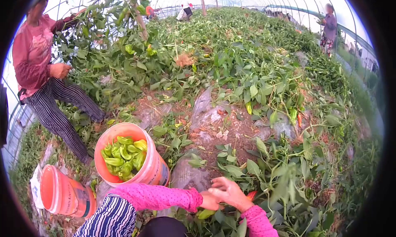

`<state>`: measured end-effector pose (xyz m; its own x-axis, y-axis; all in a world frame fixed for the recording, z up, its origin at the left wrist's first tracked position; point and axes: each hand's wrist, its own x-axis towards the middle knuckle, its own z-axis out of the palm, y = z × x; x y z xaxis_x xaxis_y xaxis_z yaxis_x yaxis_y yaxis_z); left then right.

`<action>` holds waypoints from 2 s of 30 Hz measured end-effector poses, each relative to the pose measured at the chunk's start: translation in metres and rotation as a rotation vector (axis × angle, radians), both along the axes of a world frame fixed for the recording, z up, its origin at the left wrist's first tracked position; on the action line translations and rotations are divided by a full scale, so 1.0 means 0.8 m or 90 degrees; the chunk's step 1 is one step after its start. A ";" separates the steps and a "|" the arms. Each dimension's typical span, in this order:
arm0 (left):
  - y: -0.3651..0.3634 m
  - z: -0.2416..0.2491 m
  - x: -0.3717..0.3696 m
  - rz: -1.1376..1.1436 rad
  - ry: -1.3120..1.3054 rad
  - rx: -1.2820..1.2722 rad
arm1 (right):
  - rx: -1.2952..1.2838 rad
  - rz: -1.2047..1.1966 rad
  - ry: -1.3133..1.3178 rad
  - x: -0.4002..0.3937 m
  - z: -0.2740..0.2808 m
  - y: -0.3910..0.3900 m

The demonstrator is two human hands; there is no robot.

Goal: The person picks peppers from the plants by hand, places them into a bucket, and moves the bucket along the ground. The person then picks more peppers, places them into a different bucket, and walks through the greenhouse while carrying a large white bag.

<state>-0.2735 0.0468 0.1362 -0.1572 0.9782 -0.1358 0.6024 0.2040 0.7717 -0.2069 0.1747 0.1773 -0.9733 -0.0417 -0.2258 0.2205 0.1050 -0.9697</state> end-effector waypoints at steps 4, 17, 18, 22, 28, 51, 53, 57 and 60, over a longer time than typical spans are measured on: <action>-0.009 0.017 -0.008 0.016 -0.100 0.074 | -0.042 0.051 -0.111 0.008 -0.015 0.000; -0.027 0.033 -0.027 0.022 -0.062 -0.177 | -0.212 0.078 -0.349 0.035 -0.015 -0.004; -0.032 0.037 -0.026 -0.019 -0.065 -0.155 | -0.185 0.092 -0.371 0.039 -0.012 -0.010; -0.046 0.048 -0.025 -0.195 -0.141 -0.138 | -0.107 0.168 -0.205 0.062 -0.050 -0.019; -0.073 0.065 -0.046 -0.234 -0.224 -0.183 | 0.573 0.220 0.012 0.071 -0.018 -0.011; -0.054 0.046 -0.034 -0.194 -0.331 -0.110 | 0.290 0.018 0.109 0.052 0.033 -0.056; -0.056 0.045 -0.035 -0.163 -0.299 -0.129 | 0.284 0.026 0.066 0.051 0.040 -0.055; -0.059 0.050 -0.033 -0.188 -0.382 -0.106 | 0.122 -0.046 0.089 0.055 0.023 -0.055; -0.059 0.048 -0.035 -0.182 -0.418 -0.128 | 0.027 -0.066 0.092 0.053 0.021 -0.054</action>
<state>-0.3014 -0.0005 0.1750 0.2751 0.9152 -0.2946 0.0805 0.2834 0.9556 -0.1644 0.1312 0.1939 -0.9944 0.0666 -0.0824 0.0905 0.1303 -0.9873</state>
